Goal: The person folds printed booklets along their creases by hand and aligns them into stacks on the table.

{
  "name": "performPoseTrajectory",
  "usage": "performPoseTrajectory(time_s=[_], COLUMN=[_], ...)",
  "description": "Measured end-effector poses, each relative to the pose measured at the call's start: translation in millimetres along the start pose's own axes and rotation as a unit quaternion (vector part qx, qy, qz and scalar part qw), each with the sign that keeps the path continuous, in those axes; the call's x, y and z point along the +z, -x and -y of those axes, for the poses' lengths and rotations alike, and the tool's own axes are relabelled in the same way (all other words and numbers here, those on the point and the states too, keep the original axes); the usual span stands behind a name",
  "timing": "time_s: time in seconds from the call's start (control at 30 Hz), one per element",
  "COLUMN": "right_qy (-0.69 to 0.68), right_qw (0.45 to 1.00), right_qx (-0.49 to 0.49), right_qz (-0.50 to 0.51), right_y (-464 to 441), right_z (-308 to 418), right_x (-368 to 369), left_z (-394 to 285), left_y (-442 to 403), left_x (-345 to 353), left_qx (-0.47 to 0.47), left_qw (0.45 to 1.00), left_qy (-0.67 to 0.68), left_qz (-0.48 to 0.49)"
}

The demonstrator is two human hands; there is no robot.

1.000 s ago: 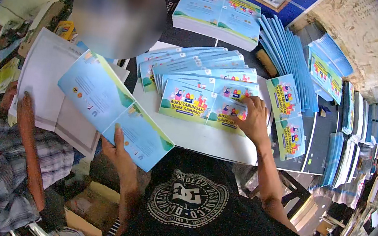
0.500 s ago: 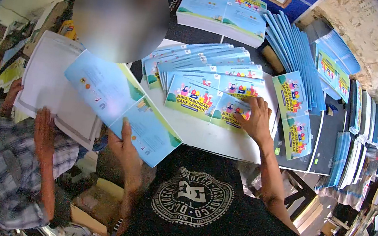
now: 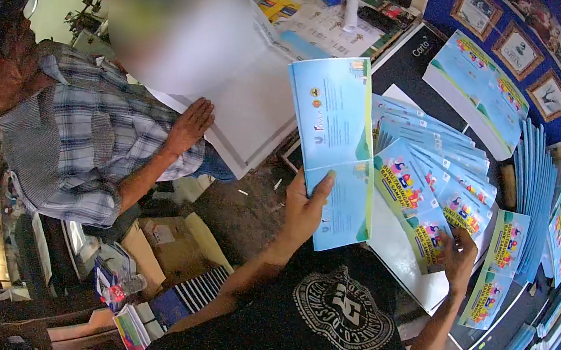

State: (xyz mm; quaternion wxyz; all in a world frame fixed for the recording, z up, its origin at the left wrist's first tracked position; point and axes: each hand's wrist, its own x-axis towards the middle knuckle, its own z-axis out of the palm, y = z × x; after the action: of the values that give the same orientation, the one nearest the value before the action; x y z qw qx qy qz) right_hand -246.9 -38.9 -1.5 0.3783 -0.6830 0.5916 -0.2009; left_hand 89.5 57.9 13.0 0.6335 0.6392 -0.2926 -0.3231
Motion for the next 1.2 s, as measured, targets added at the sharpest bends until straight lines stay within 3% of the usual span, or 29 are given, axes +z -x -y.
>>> performPoseTrajectory(time_s=[0.2, 0.3, 0.4, 0.6, 0.7, 1.1, 1.2], right_qy=[0.044, 0.030, 0.013, 0.037, 0.027, 0.085, 0.069], right_qw=[0.987, 0.996, 0.998, 0.986, 0.994, 0.983, 0.992], right_qx=[-0.083, -0.045, -0.023, -0.106, -0.038, -0.094, -0.049], right_qz=[-0.130, -0.064, -0.063, -0.124, -0.097, -0.135, -0.097], right_y=[7, 2, 4, 7, 7, 8, 7], right_z=[-7, -17, -19, -11, -11, 18, 12], right_x=[8, -1, -2, -5, -10, -2, -5], left_z=[-3, 0, -2, -4, -2, -6, -7], left_y=[-2, 0, 1, 2, 1, 2, 1], left_x=[4, -2, 0, 0, 1, 1, -1], left_qx=[0.056, 0.011, 0.007, 0.010, 0.031, -0.004, -0.013], left_qw=[0.998, 1.000, 1.000, 1.000, 0.999, 1.000, 1.000], left_qy=[0.033, 0.006, 0.014, 0.006, 0.001, 0.013, -0.002], left_qz=[0.006, 0.016, 0.005, -0.007, -0.007, -0.007, -0.001])
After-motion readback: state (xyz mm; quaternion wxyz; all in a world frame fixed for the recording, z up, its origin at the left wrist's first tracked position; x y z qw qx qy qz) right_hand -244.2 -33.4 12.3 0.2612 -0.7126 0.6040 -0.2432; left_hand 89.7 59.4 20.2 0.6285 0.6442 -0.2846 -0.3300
